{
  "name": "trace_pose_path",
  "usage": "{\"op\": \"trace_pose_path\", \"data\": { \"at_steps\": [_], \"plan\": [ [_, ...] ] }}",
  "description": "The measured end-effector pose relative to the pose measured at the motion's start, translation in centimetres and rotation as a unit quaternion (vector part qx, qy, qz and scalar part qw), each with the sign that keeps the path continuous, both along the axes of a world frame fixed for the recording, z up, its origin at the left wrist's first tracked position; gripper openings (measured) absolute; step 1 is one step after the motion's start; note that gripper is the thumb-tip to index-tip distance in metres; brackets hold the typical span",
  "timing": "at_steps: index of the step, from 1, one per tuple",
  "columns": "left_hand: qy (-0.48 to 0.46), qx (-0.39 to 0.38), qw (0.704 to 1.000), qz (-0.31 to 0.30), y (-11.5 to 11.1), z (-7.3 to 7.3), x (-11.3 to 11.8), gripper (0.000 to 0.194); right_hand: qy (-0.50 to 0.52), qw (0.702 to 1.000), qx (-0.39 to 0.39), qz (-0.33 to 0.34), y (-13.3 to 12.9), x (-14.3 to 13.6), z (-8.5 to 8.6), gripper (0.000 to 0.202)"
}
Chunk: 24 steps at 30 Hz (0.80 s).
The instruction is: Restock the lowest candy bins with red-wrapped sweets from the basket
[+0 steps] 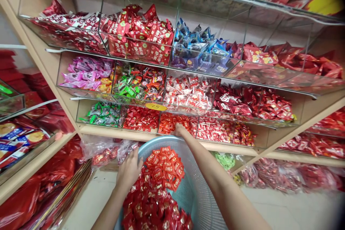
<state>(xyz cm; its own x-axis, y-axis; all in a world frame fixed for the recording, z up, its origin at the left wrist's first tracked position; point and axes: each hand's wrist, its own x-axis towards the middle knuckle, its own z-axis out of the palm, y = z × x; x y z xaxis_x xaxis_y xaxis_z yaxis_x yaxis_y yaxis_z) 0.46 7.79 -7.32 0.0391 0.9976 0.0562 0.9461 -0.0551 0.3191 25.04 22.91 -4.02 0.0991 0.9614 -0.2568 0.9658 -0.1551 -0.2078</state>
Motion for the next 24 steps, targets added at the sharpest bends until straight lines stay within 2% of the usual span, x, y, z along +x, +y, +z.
{"op": "trace_pose_path", "data": {
  "at_steps": [7, 14, 24],
  "plan": [
    [-0.004, 0.000, 1.000, -0.004, 0.1, -0.1, 0.0, 0.048, 0.003, 0.999, 0.022, 0.037, 0.2, 1.9, -0.5, 0.038],
    [-0.005, 0.000, 1.000, -0.001, 0.1, -0.2, 0.0, 0.048, -0.025, 0.998, 0.040, 0.037, -0.1, 0.9, -0.6, 0.050],
    [0.001, 0.007, 1.000, -0.002, 0.1, -0.4, -0.2, 0.048, -0.011, 0.997, 0.039, 0.068, -0.3, 0.8, -0.1, 0.041]
  ]
}}
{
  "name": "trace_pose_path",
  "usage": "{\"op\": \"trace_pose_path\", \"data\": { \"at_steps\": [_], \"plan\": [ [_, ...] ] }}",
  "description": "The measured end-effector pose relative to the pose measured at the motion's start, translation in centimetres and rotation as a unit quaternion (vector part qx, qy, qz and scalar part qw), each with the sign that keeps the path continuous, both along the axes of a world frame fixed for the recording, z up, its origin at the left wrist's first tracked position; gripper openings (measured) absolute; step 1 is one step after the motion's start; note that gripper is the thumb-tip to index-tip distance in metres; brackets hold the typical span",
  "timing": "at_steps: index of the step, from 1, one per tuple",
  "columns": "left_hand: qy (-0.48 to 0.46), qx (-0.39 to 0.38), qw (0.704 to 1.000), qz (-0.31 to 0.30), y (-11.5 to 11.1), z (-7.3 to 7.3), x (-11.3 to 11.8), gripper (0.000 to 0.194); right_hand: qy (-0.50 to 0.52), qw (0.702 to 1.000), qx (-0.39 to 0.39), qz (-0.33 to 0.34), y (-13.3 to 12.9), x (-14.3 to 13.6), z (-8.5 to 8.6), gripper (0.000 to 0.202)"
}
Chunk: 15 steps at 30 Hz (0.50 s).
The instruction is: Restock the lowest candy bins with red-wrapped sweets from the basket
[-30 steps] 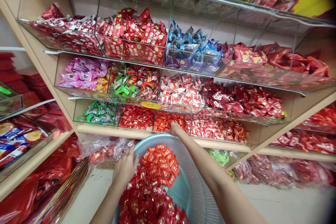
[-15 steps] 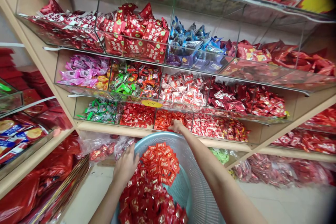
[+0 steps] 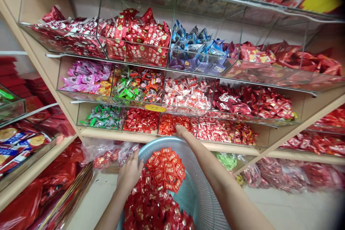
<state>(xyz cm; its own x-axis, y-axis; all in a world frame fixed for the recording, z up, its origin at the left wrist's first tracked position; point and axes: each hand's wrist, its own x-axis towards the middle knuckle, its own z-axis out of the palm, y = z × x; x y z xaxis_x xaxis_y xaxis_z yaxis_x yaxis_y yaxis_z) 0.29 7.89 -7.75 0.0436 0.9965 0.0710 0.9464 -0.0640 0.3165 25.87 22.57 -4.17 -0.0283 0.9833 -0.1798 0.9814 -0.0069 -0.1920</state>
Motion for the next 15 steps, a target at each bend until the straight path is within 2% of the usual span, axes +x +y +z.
{"op": "trace_pose_path", "data": {
  "at_steps": [5, 8, 11, 15],
  "plan": [
    [-0.001, 0.006, 1.000, -0.004, -0.1, 0.1, 0.0, 0.048, 0.040, 0.999, 0.021, 0.002, -0.2, 1.2, -0.1, 0.033],
    [-0.004, -0.001, 1.000, -0.003, -0.1, 0.4, 0.1, 0.048, 0.077, 0.996, 0.036, 0.009, -0.6, 2.0, 0.2, 0.025],
    [-0.005, -0.006, 1.000, -0.001, -0.2, 0.6, 0.2, 0.049, 0.116, 0.992, 0.048, 0.009, -1.3, 2.6, 0.8, 0.027],
    [0.000, -0.004, 1.000, -0.001, -0.2, 0.7, 0.2, 0.049, 0.219, 0.967, 0.130, 0.025, -3.1, 2.8, 1.5, 0.028]
  ]
}}
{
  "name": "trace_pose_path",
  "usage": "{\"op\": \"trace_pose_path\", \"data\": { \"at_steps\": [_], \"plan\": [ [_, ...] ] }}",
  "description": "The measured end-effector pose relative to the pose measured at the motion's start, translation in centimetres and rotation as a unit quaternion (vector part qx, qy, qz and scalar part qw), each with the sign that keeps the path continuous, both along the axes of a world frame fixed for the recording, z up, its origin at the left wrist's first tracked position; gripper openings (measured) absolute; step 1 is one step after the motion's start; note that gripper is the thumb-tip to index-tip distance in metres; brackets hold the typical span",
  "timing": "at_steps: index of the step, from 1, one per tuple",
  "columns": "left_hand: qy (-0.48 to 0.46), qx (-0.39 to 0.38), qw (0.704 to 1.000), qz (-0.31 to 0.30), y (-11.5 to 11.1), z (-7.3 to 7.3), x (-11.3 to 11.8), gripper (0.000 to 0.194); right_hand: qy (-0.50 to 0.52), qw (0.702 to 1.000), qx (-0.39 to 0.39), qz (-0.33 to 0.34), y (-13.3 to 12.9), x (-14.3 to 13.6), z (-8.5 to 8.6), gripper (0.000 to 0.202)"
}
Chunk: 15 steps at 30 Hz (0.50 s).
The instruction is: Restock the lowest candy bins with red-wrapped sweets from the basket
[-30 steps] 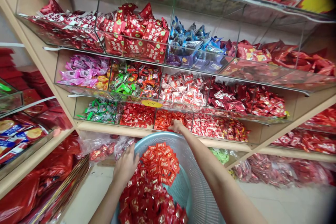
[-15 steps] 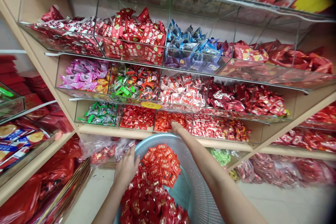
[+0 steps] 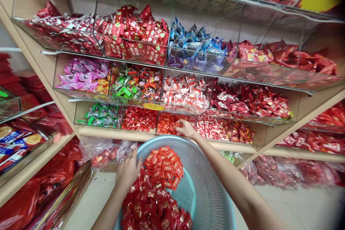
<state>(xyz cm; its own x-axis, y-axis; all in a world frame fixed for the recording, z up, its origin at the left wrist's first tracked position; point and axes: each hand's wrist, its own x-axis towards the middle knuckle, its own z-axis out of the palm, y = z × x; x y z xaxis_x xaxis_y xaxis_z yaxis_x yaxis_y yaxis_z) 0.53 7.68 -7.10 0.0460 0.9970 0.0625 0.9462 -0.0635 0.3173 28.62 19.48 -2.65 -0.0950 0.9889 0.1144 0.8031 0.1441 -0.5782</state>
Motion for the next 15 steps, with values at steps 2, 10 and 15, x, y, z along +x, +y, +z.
{"op": "trace_pose_path", "data": {
  "at_steps": [2, 10, 15],
  "plan": [
    [0.003, 0.000, 1.000, 0.001, 0.0, -0.1, 0.0, 0.049, 0.054, 0.997, 0.053, 0.022, -1.7, -0.5, 0.1, 0.028],
    [0.002, 0.012, 1.000, -0.002, 0.0, -0.3, 0.0, 0.048, -0.071, 0.979, 0.084, 0.173, -8.9, -4.1, -2.5, 0.026],
    [0.011, 0.007, 1.000, 0.002, 0.0, -0.1, 0.0, 0.049, -0.178, 0.964, 0.065, 0.186, -9.1, -5.1, -4.7, 0.022]
  ]
}}
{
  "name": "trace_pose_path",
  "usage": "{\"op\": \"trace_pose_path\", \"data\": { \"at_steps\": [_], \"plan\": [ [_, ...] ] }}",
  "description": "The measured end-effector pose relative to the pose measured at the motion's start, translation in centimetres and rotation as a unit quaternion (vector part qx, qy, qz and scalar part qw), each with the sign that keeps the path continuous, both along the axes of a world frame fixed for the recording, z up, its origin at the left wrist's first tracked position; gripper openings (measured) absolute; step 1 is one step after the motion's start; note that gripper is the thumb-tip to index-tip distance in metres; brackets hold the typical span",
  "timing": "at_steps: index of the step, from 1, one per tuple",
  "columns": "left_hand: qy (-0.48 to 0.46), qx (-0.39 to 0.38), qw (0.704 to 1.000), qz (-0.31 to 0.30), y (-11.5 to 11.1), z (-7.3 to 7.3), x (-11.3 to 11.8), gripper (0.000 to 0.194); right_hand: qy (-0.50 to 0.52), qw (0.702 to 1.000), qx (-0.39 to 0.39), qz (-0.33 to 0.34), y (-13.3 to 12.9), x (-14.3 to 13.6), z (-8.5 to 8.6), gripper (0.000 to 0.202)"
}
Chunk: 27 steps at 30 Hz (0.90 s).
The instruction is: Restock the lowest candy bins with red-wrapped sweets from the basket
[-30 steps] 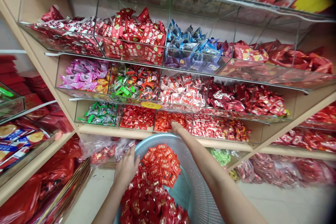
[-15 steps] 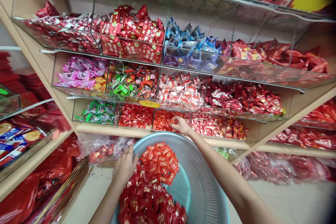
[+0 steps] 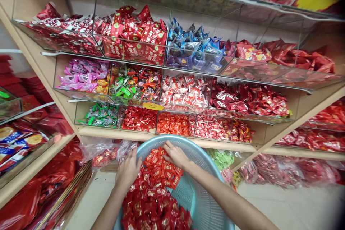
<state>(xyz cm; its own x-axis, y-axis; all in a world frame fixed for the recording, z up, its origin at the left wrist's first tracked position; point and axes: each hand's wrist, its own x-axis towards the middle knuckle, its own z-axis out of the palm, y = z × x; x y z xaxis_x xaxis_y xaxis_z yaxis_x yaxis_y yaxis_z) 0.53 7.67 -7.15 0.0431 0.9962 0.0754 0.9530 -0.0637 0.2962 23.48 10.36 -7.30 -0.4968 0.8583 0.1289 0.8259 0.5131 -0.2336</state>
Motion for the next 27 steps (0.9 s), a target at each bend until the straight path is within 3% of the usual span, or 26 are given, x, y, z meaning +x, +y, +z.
{"op": "trace_pose_path", "data": {
  "at_steps": [6, 12, 17, 23, 27],
  "plan": [
    [0.001, -0.006, 1.000, 0.002, -0.1, 0.2, 0.1, 0.049, 0.027, 0.999, 0.016, 0.016, 0.3, 0.2, -0.6, 0.023],
    [0.005, -0.009, 1.000, 0.001, -0.1, 0.2, 0.1, 0.049, 0.129, 0.992, 0.004, 0.014, 0.4, 0.6, -0.3, 0.019],
    [0.002, -0.007, 1.000, 0.000, 0.0, 0.0, 0.0, 0.049, 0.261, 0.965, 0.028, -0.021, 0.9, -0.1, 0.2, 0.018],
    [0.004, 0.000, 1.000, -0.006, 0.0, -0.2, -0.1, 0.048, 0.359, 0.928, -0.079, -0.065, 1.7, -1.7, -0.6, 0.021],
    [0.002, 0.001, 1.000, -0.004, 0.1, -0.2, 0.0, 0.048, 0.362, 0.926, -0.081, -0.071, 1.9, -2.5, -1.8, 0.021]
  ]
}}
